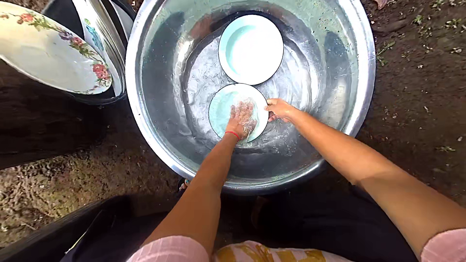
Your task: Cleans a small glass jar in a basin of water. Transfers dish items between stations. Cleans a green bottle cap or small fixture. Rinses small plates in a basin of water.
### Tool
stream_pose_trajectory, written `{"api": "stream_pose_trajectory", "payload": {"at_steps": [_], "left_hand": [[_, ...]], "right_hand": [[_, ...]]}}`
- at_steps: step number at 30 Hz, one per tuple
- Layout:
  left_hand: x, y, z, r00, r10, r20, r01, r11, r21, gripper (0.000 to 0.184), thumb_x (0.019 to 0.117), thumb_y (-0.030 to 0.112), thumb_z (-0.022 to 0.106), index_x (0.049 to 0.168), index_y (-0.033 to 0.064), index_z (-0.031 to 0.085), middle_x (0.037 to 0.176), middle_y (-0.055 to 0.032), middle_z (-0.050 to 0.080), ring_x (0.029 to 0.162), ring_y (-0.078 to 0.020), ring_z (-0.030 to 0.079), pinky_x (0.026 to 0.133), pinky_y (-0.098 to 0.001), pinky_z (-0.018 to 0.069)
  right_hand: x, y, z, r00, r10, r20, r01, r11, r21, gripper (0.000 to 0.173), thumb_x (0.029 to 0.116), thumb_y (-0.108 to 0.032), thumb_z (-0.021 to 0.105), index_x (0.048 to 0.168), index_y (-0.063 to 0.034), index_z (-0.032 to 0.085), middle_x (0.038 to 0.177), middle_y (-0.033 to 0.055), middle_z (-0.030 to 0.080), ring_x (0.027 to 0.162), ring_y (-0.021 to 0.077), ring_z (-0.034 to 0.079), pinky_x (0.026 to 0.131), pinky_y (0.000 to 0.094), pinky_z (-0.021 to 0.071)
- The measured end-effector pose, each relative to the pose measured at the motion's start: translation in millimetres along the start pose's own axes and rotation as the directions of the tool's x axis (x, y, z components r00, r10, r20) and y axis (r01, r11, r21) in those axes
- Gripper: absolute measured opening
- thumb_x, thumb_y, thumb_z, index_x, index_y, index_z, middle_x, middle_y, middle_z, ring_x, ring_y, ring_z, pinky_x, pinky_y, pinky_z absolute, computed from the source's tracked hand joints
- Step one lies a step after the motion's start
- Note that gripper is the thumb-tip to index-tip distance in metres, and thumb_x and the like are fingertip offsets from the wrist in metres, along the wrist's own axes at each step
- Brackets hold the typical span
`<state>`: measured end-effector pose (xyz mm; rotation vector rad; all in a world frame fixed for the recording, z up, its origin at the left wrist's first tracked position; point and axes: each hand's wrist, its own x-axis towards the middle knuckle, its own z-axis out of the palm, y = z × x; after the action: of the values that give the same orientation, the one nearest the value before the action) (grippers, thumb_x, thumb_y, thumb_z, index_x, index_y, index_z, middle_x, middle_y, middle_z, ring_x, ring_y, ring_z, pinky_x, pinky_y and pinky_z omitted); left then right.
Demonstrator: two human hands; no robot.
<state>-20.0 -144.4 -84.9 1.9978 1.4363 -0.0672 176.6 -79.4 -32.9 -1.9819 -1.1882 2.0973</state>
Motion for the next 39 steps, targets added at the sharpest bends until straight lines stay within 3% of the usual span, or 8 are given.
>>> {"api": "stream_pose_trajectory", "payload": {"at_steps": [7, 15, 20, 24, 27, 31, 36, 39], "left_hand": [[3, -11, -4, 0.981, -0.098, -0.169, 0.092, 0.995, -0.043, 0.067, 0.1071, 0.034, 0.041, 0.160, -0.0051, 0.026, 0.168, -0.0264, 0.017, 0.158, -0.0423, 0.011, 0.125, -0.0643, 0.0052], [-81, -54, -35, 0.863, 0.327, 0.385, -0.369, 0.928, 0.038, 0.058, 0.1072, 0.034, 0.051, 0.156, 0.0026, 0.040, 0.163, -0.0166, 0.038, 0.153, -0.0333, 0.031, 0.126, -0.0573, 0.0163], [-49, -77, -68, 0.998, -0.051, 0.043, 0.042, 0.983, 0.179, 0.057, 0.1065, 0.030, 0.052, 0.159, 0.0119, 0.040, 0.169, -0.0189, 0.022, 0.157, -0.0437, 0.015, 0.119, -0.0728, 0.0077], [-38, -24, -50, 0.767, -0.624, -0.151, 0.554, 0.762, -0.334, 0.072, 0.1027, 0.015, 0.058, 0.164, 0.0100, 0.020, 0.156, -0.0289, 0.040, 0.130, -0.0483, 0.056, 0.103, -0.0624, 0.0483], [-55, 2, -45, 0.646, -0.760, -0.074, 0.600, 0.565, -0.566, 0.058, 0.1077, 0.013, 0.049, 0.161, 0.0056, 0.026, 0.140, -0.0311, 0.057, 0.125, -0.0468, 0.060, 0.107, -0.0604, 0.0461], [-79, 23, -47, 0.646, -0.763, 0.019, 0.565, 0.461, -0.685, 0.049, 0.1121, 0.017, 0.039, 0.159, 0.0035, 0.031, 0.133, -0.0329, 0.060, 0.123, -0.0480, 0.061, 0.106, -0.0597, 0.0456], [-81, 20, -52, 0.669, -0.740, 0.070, 0.472, 0.350, -0.809, 0.045, 0.1107, 0.012, 0.041, 0.153, -0.0020, 0.040, 0.133, -0.0330, 0.060, 0.122, -0.0451, 0.061, 0.104, -0.0584, 0.0465], [-79, 2, -68, 0.656, -0.750, 0.088, 0.536, 0.381, -0.753, 0.044, 0.1089, 0.012, 0.044, 0.151, -0.0011, 0.044, 0.139, -0.0309, 0.057, 0.130, -0.0444, 0.055, 0.110, -0.0590, 0.0415]], "right_hand": [[0, -2, 24, 0.995, -0.030, -0.091, 0.030, 1.000, 0.000, 0.028, 0.1101, -0.013, 0.046, 0.129, 0.0053, 0.055, 0.116, 0.0226, 0.060, 0.082, 0.0223, 0.064, 0.074, 0.0371, 0.0560], [7, 2, 6, 0.985, -0.058, -0.162, 0.026, 0.980, -0.195, 0.031, 0.1103, -0.017, 0.046, 0.129, 0.0048, 0.058, 0.126, 0.0286, 0.060, 0.104, 0.0381, 0.064, 0.089, 0.0537, 0.0526], [5, -5, 10, 0.997, -0.027, -0.071, 0.010, 0.974, -0.227, 0.030, 0.1112, -0.019, 0.045, 0.129, 0.0041, 0.054, 0.113, 0.0235, 0.058, 0.081, 0.0258, 0.060, 0.074, 0.0420, 0.0519], [6, 12, 19, 0.922, -0.295, -0.250, 0.165, 0.884, -0.437, 0.038, 0.1043, -0.010, 0.056, 0.140, 0.0029, 0.055, 0.133, 0.0313, 0.057, 0.123, 0.0438, 0.058, 0.105, 0.0572, 0.0459], [17, 30, 40, 0.740, -0.630, -0.236, 0.272, 0.601, -0.751, 0.059, 0.1006, -0.009, 0.055, 0.153, 0.0085, 0.036, 0.158, 0.0322, 0.035, 0.147, 0.0493, 0.034, 0.118, 0.0619, 0.0298], [38, 19, 66, 0.766, -0.640, -0.063, 0.283, 0.424, -0.860, 0.073, 0.1080, -0.035, 0.039, 0.160, 0.0082, 0.013, 0.167, 0.0322, 0.005, 0.156, 0.0485, 0.002, 0.124, 0.0651, 0.0031], [26, 5, 134, 0.586, -0.777, 0.230, 0.738, 0.394, -0.547, 0.057, 0.1042, -0.017, 0.041, 0.153, 0.0127, 0.035, 0.162, 0.0329, 0.026, 0.155, 0.0427, 0.021, 0.128, 0.0506, 0.0152], [-17, 19, 130, 0.617, -0.629, 0.472, 0.775, 0.381, -0.505, 0.066, 0.1041, -0.024, 0.057, 0.158, 0.0033, 0.031, 0.165, 0.0259, 0.026, 0.155, 0.0368, 0.026, 0.126, 0.0482, 0.0218]]}}
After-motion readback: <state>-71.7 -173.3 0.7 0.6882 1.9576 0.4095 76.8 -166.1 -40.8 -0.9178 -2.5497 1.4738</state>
